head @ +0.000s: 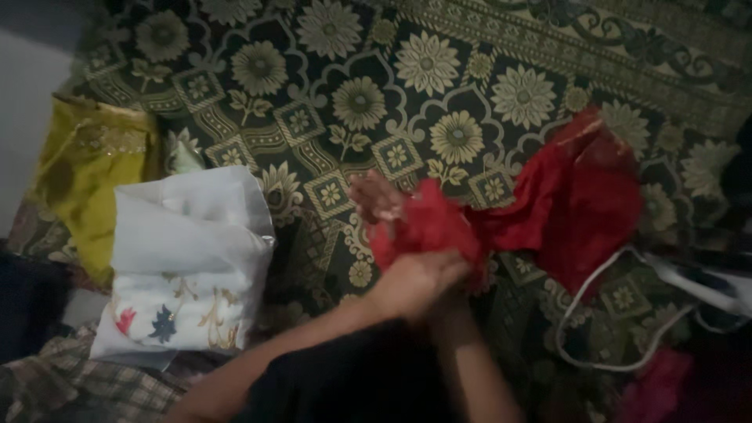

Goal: The person unfolds a red garment on a patterned floor, smooths it by hand, and irons it with a white electric iron. The person repeatedly adjusts the fabric and moves the iron across different sections of the garment.

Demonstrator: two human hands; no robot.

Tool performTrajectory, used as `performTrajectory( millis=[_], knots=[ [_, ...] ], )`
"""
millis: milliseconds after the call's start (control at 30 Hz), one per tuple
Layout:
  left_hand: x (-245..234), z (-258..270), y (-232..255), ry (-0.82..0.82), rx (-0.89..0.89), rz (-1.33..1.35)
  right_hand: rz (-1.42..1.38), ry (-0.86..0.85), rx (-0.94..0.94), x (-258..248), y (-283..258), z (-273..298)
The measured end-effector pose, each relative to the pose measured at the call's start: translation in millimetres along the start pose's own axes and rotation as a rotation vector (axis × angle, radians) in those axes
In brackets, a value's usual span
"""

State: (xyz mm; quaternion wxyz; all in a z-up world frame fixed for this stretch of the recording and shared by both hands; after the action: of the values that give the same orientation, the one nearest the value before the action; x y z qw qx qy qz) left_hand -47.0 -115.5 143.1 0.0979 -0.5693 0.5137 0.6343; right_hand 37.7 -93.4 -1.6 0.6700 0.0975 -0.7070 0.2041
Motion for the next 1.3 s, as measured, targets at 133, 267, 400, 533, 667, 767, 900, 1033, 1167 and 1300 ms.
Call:
performTrajectory(
  millis=[133,267,400,533,667,767,900,1033,1167,1300],
  knots=[
    [28,14,-24,0.135,-0.096,0.236,0.094,0.224,-0.003,-20,-16,66],
    [100,47,-164,0.415,-0.891,1.060,0.559,0.613,-0.043,-58,-20,125],
    [150,82,-204,0.204,-1.085,1.080,0.940,0.674,0.029,-26,-13,152],
    [146,106,-220,0.077,-1.301,0.662,1.346,0.589,-0.176,52,-42,171],
    [130,114,-197,0.002,-1.395,0.999,1.189,0.603,-0.350,71,-63,170],
    [119,88,-165,0.044,-1.256,1.238,1.132,0.768,-0.370,51,-58,161],
    [101,50,-129,-0.077,-0.857,1.518,0.542,0.947,-0.201,1,-35,170],
    [83,47,-126,-0.167,-0.951,1.384,0.920,0.778,-0.297,8,-61,175],
    [83,65,-137,-0.031,-1.232,1.333,1.155,0.686,-0.406,22,-87,182],
    [63,70,-147,0.250,-1.275,1.244,1.675,0.708,-0.579,57,-99,182]
  ],
)
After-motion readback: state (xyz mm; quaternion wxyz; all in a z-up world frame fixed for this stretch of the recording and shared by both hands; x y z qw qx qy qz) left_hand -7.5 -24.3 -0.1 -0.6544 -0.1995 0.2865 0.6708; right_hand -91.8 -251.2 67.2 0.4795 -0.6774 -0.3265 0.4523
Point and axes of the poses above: each hand's wrist, its own z-axis away from the middle knuckle, its own x-axis out of the palm, y = z × x, the point moved 9 cm from there along -z, towards the middle knuckle, and after that the axes turned 15 degrees about -z, right-handed, at the moved point
